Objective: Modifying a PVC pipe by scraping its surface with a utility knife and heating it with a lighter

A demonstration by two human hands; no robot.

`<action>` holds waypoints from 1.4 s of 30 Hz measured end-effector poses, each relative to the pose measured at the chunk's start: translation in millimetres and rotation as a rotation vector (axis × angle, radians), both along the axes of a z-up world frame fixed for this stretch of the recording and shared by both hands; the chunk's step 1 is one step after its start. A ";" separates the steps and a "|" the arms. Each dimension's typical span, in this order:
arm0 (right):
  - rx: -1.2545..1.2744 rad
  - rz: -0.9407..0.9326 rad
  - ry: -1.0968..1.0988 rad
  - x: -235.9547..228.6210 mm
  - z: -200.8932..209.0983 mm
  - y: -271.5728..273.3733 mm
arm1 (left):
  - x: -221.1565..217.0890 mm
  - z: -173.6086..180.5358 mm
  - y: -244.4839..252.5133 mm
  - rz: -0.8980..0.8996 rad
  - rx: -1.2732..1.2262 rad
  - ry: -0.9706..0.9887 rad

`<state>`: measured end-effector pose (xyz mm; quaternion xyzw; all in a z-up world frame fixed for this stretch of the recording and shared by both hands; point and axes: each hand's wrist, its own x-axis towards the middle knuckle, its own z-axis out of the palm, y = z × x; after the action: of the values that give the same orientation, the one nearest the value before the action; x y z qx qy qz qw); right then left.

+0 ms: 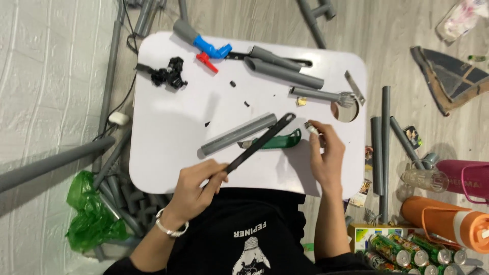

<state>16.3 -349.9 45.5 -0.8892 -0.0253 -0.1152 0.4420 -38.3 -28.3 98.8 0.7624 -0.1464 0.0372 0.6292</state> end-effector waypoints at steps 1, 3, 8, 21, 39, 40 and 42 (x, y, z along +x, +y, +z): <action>-0.002 -0.003 -0.012 -4.5 7.7 2.8 | -7.0 6.4 3.9 -0.003 -0.002 -0.012; 0.056 0.051 0.064 -6.0 22.5 11.1 | -18.2 18.1 13.5 -0.133 0.100 -0.070; 0.138 0.031 0.112 -14.8 18.8 11.5 | -46.1 23.4 19.2 -0.198 0.077 -0.265; 1.063 0.233 0.251 -30.8 17.2 32.6 | -13.0 14.8 4.9 0.070 0.281 -0.190; 1.261 0.284 0.035 -10.2 0.3 56.7 | -3.6 -1.0 11.9 0.200 0.480 -0.429; 1.261 0.279 0.037 -11.7 0.0 56.1 | -4.3 -0.6 11.7 0.196 0.479 -0.426; 1.278 0.245 0.082 -12.8 -0.5 55.5 | -4.9 0.3 11.7 0.208 0.463 -0.430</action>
<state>3.5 -294.4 45.0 -0.4454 -0.0360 -0.0225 0.8943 -43.2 -16.5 99.1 0.8707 -0.2020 0.2269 0.3867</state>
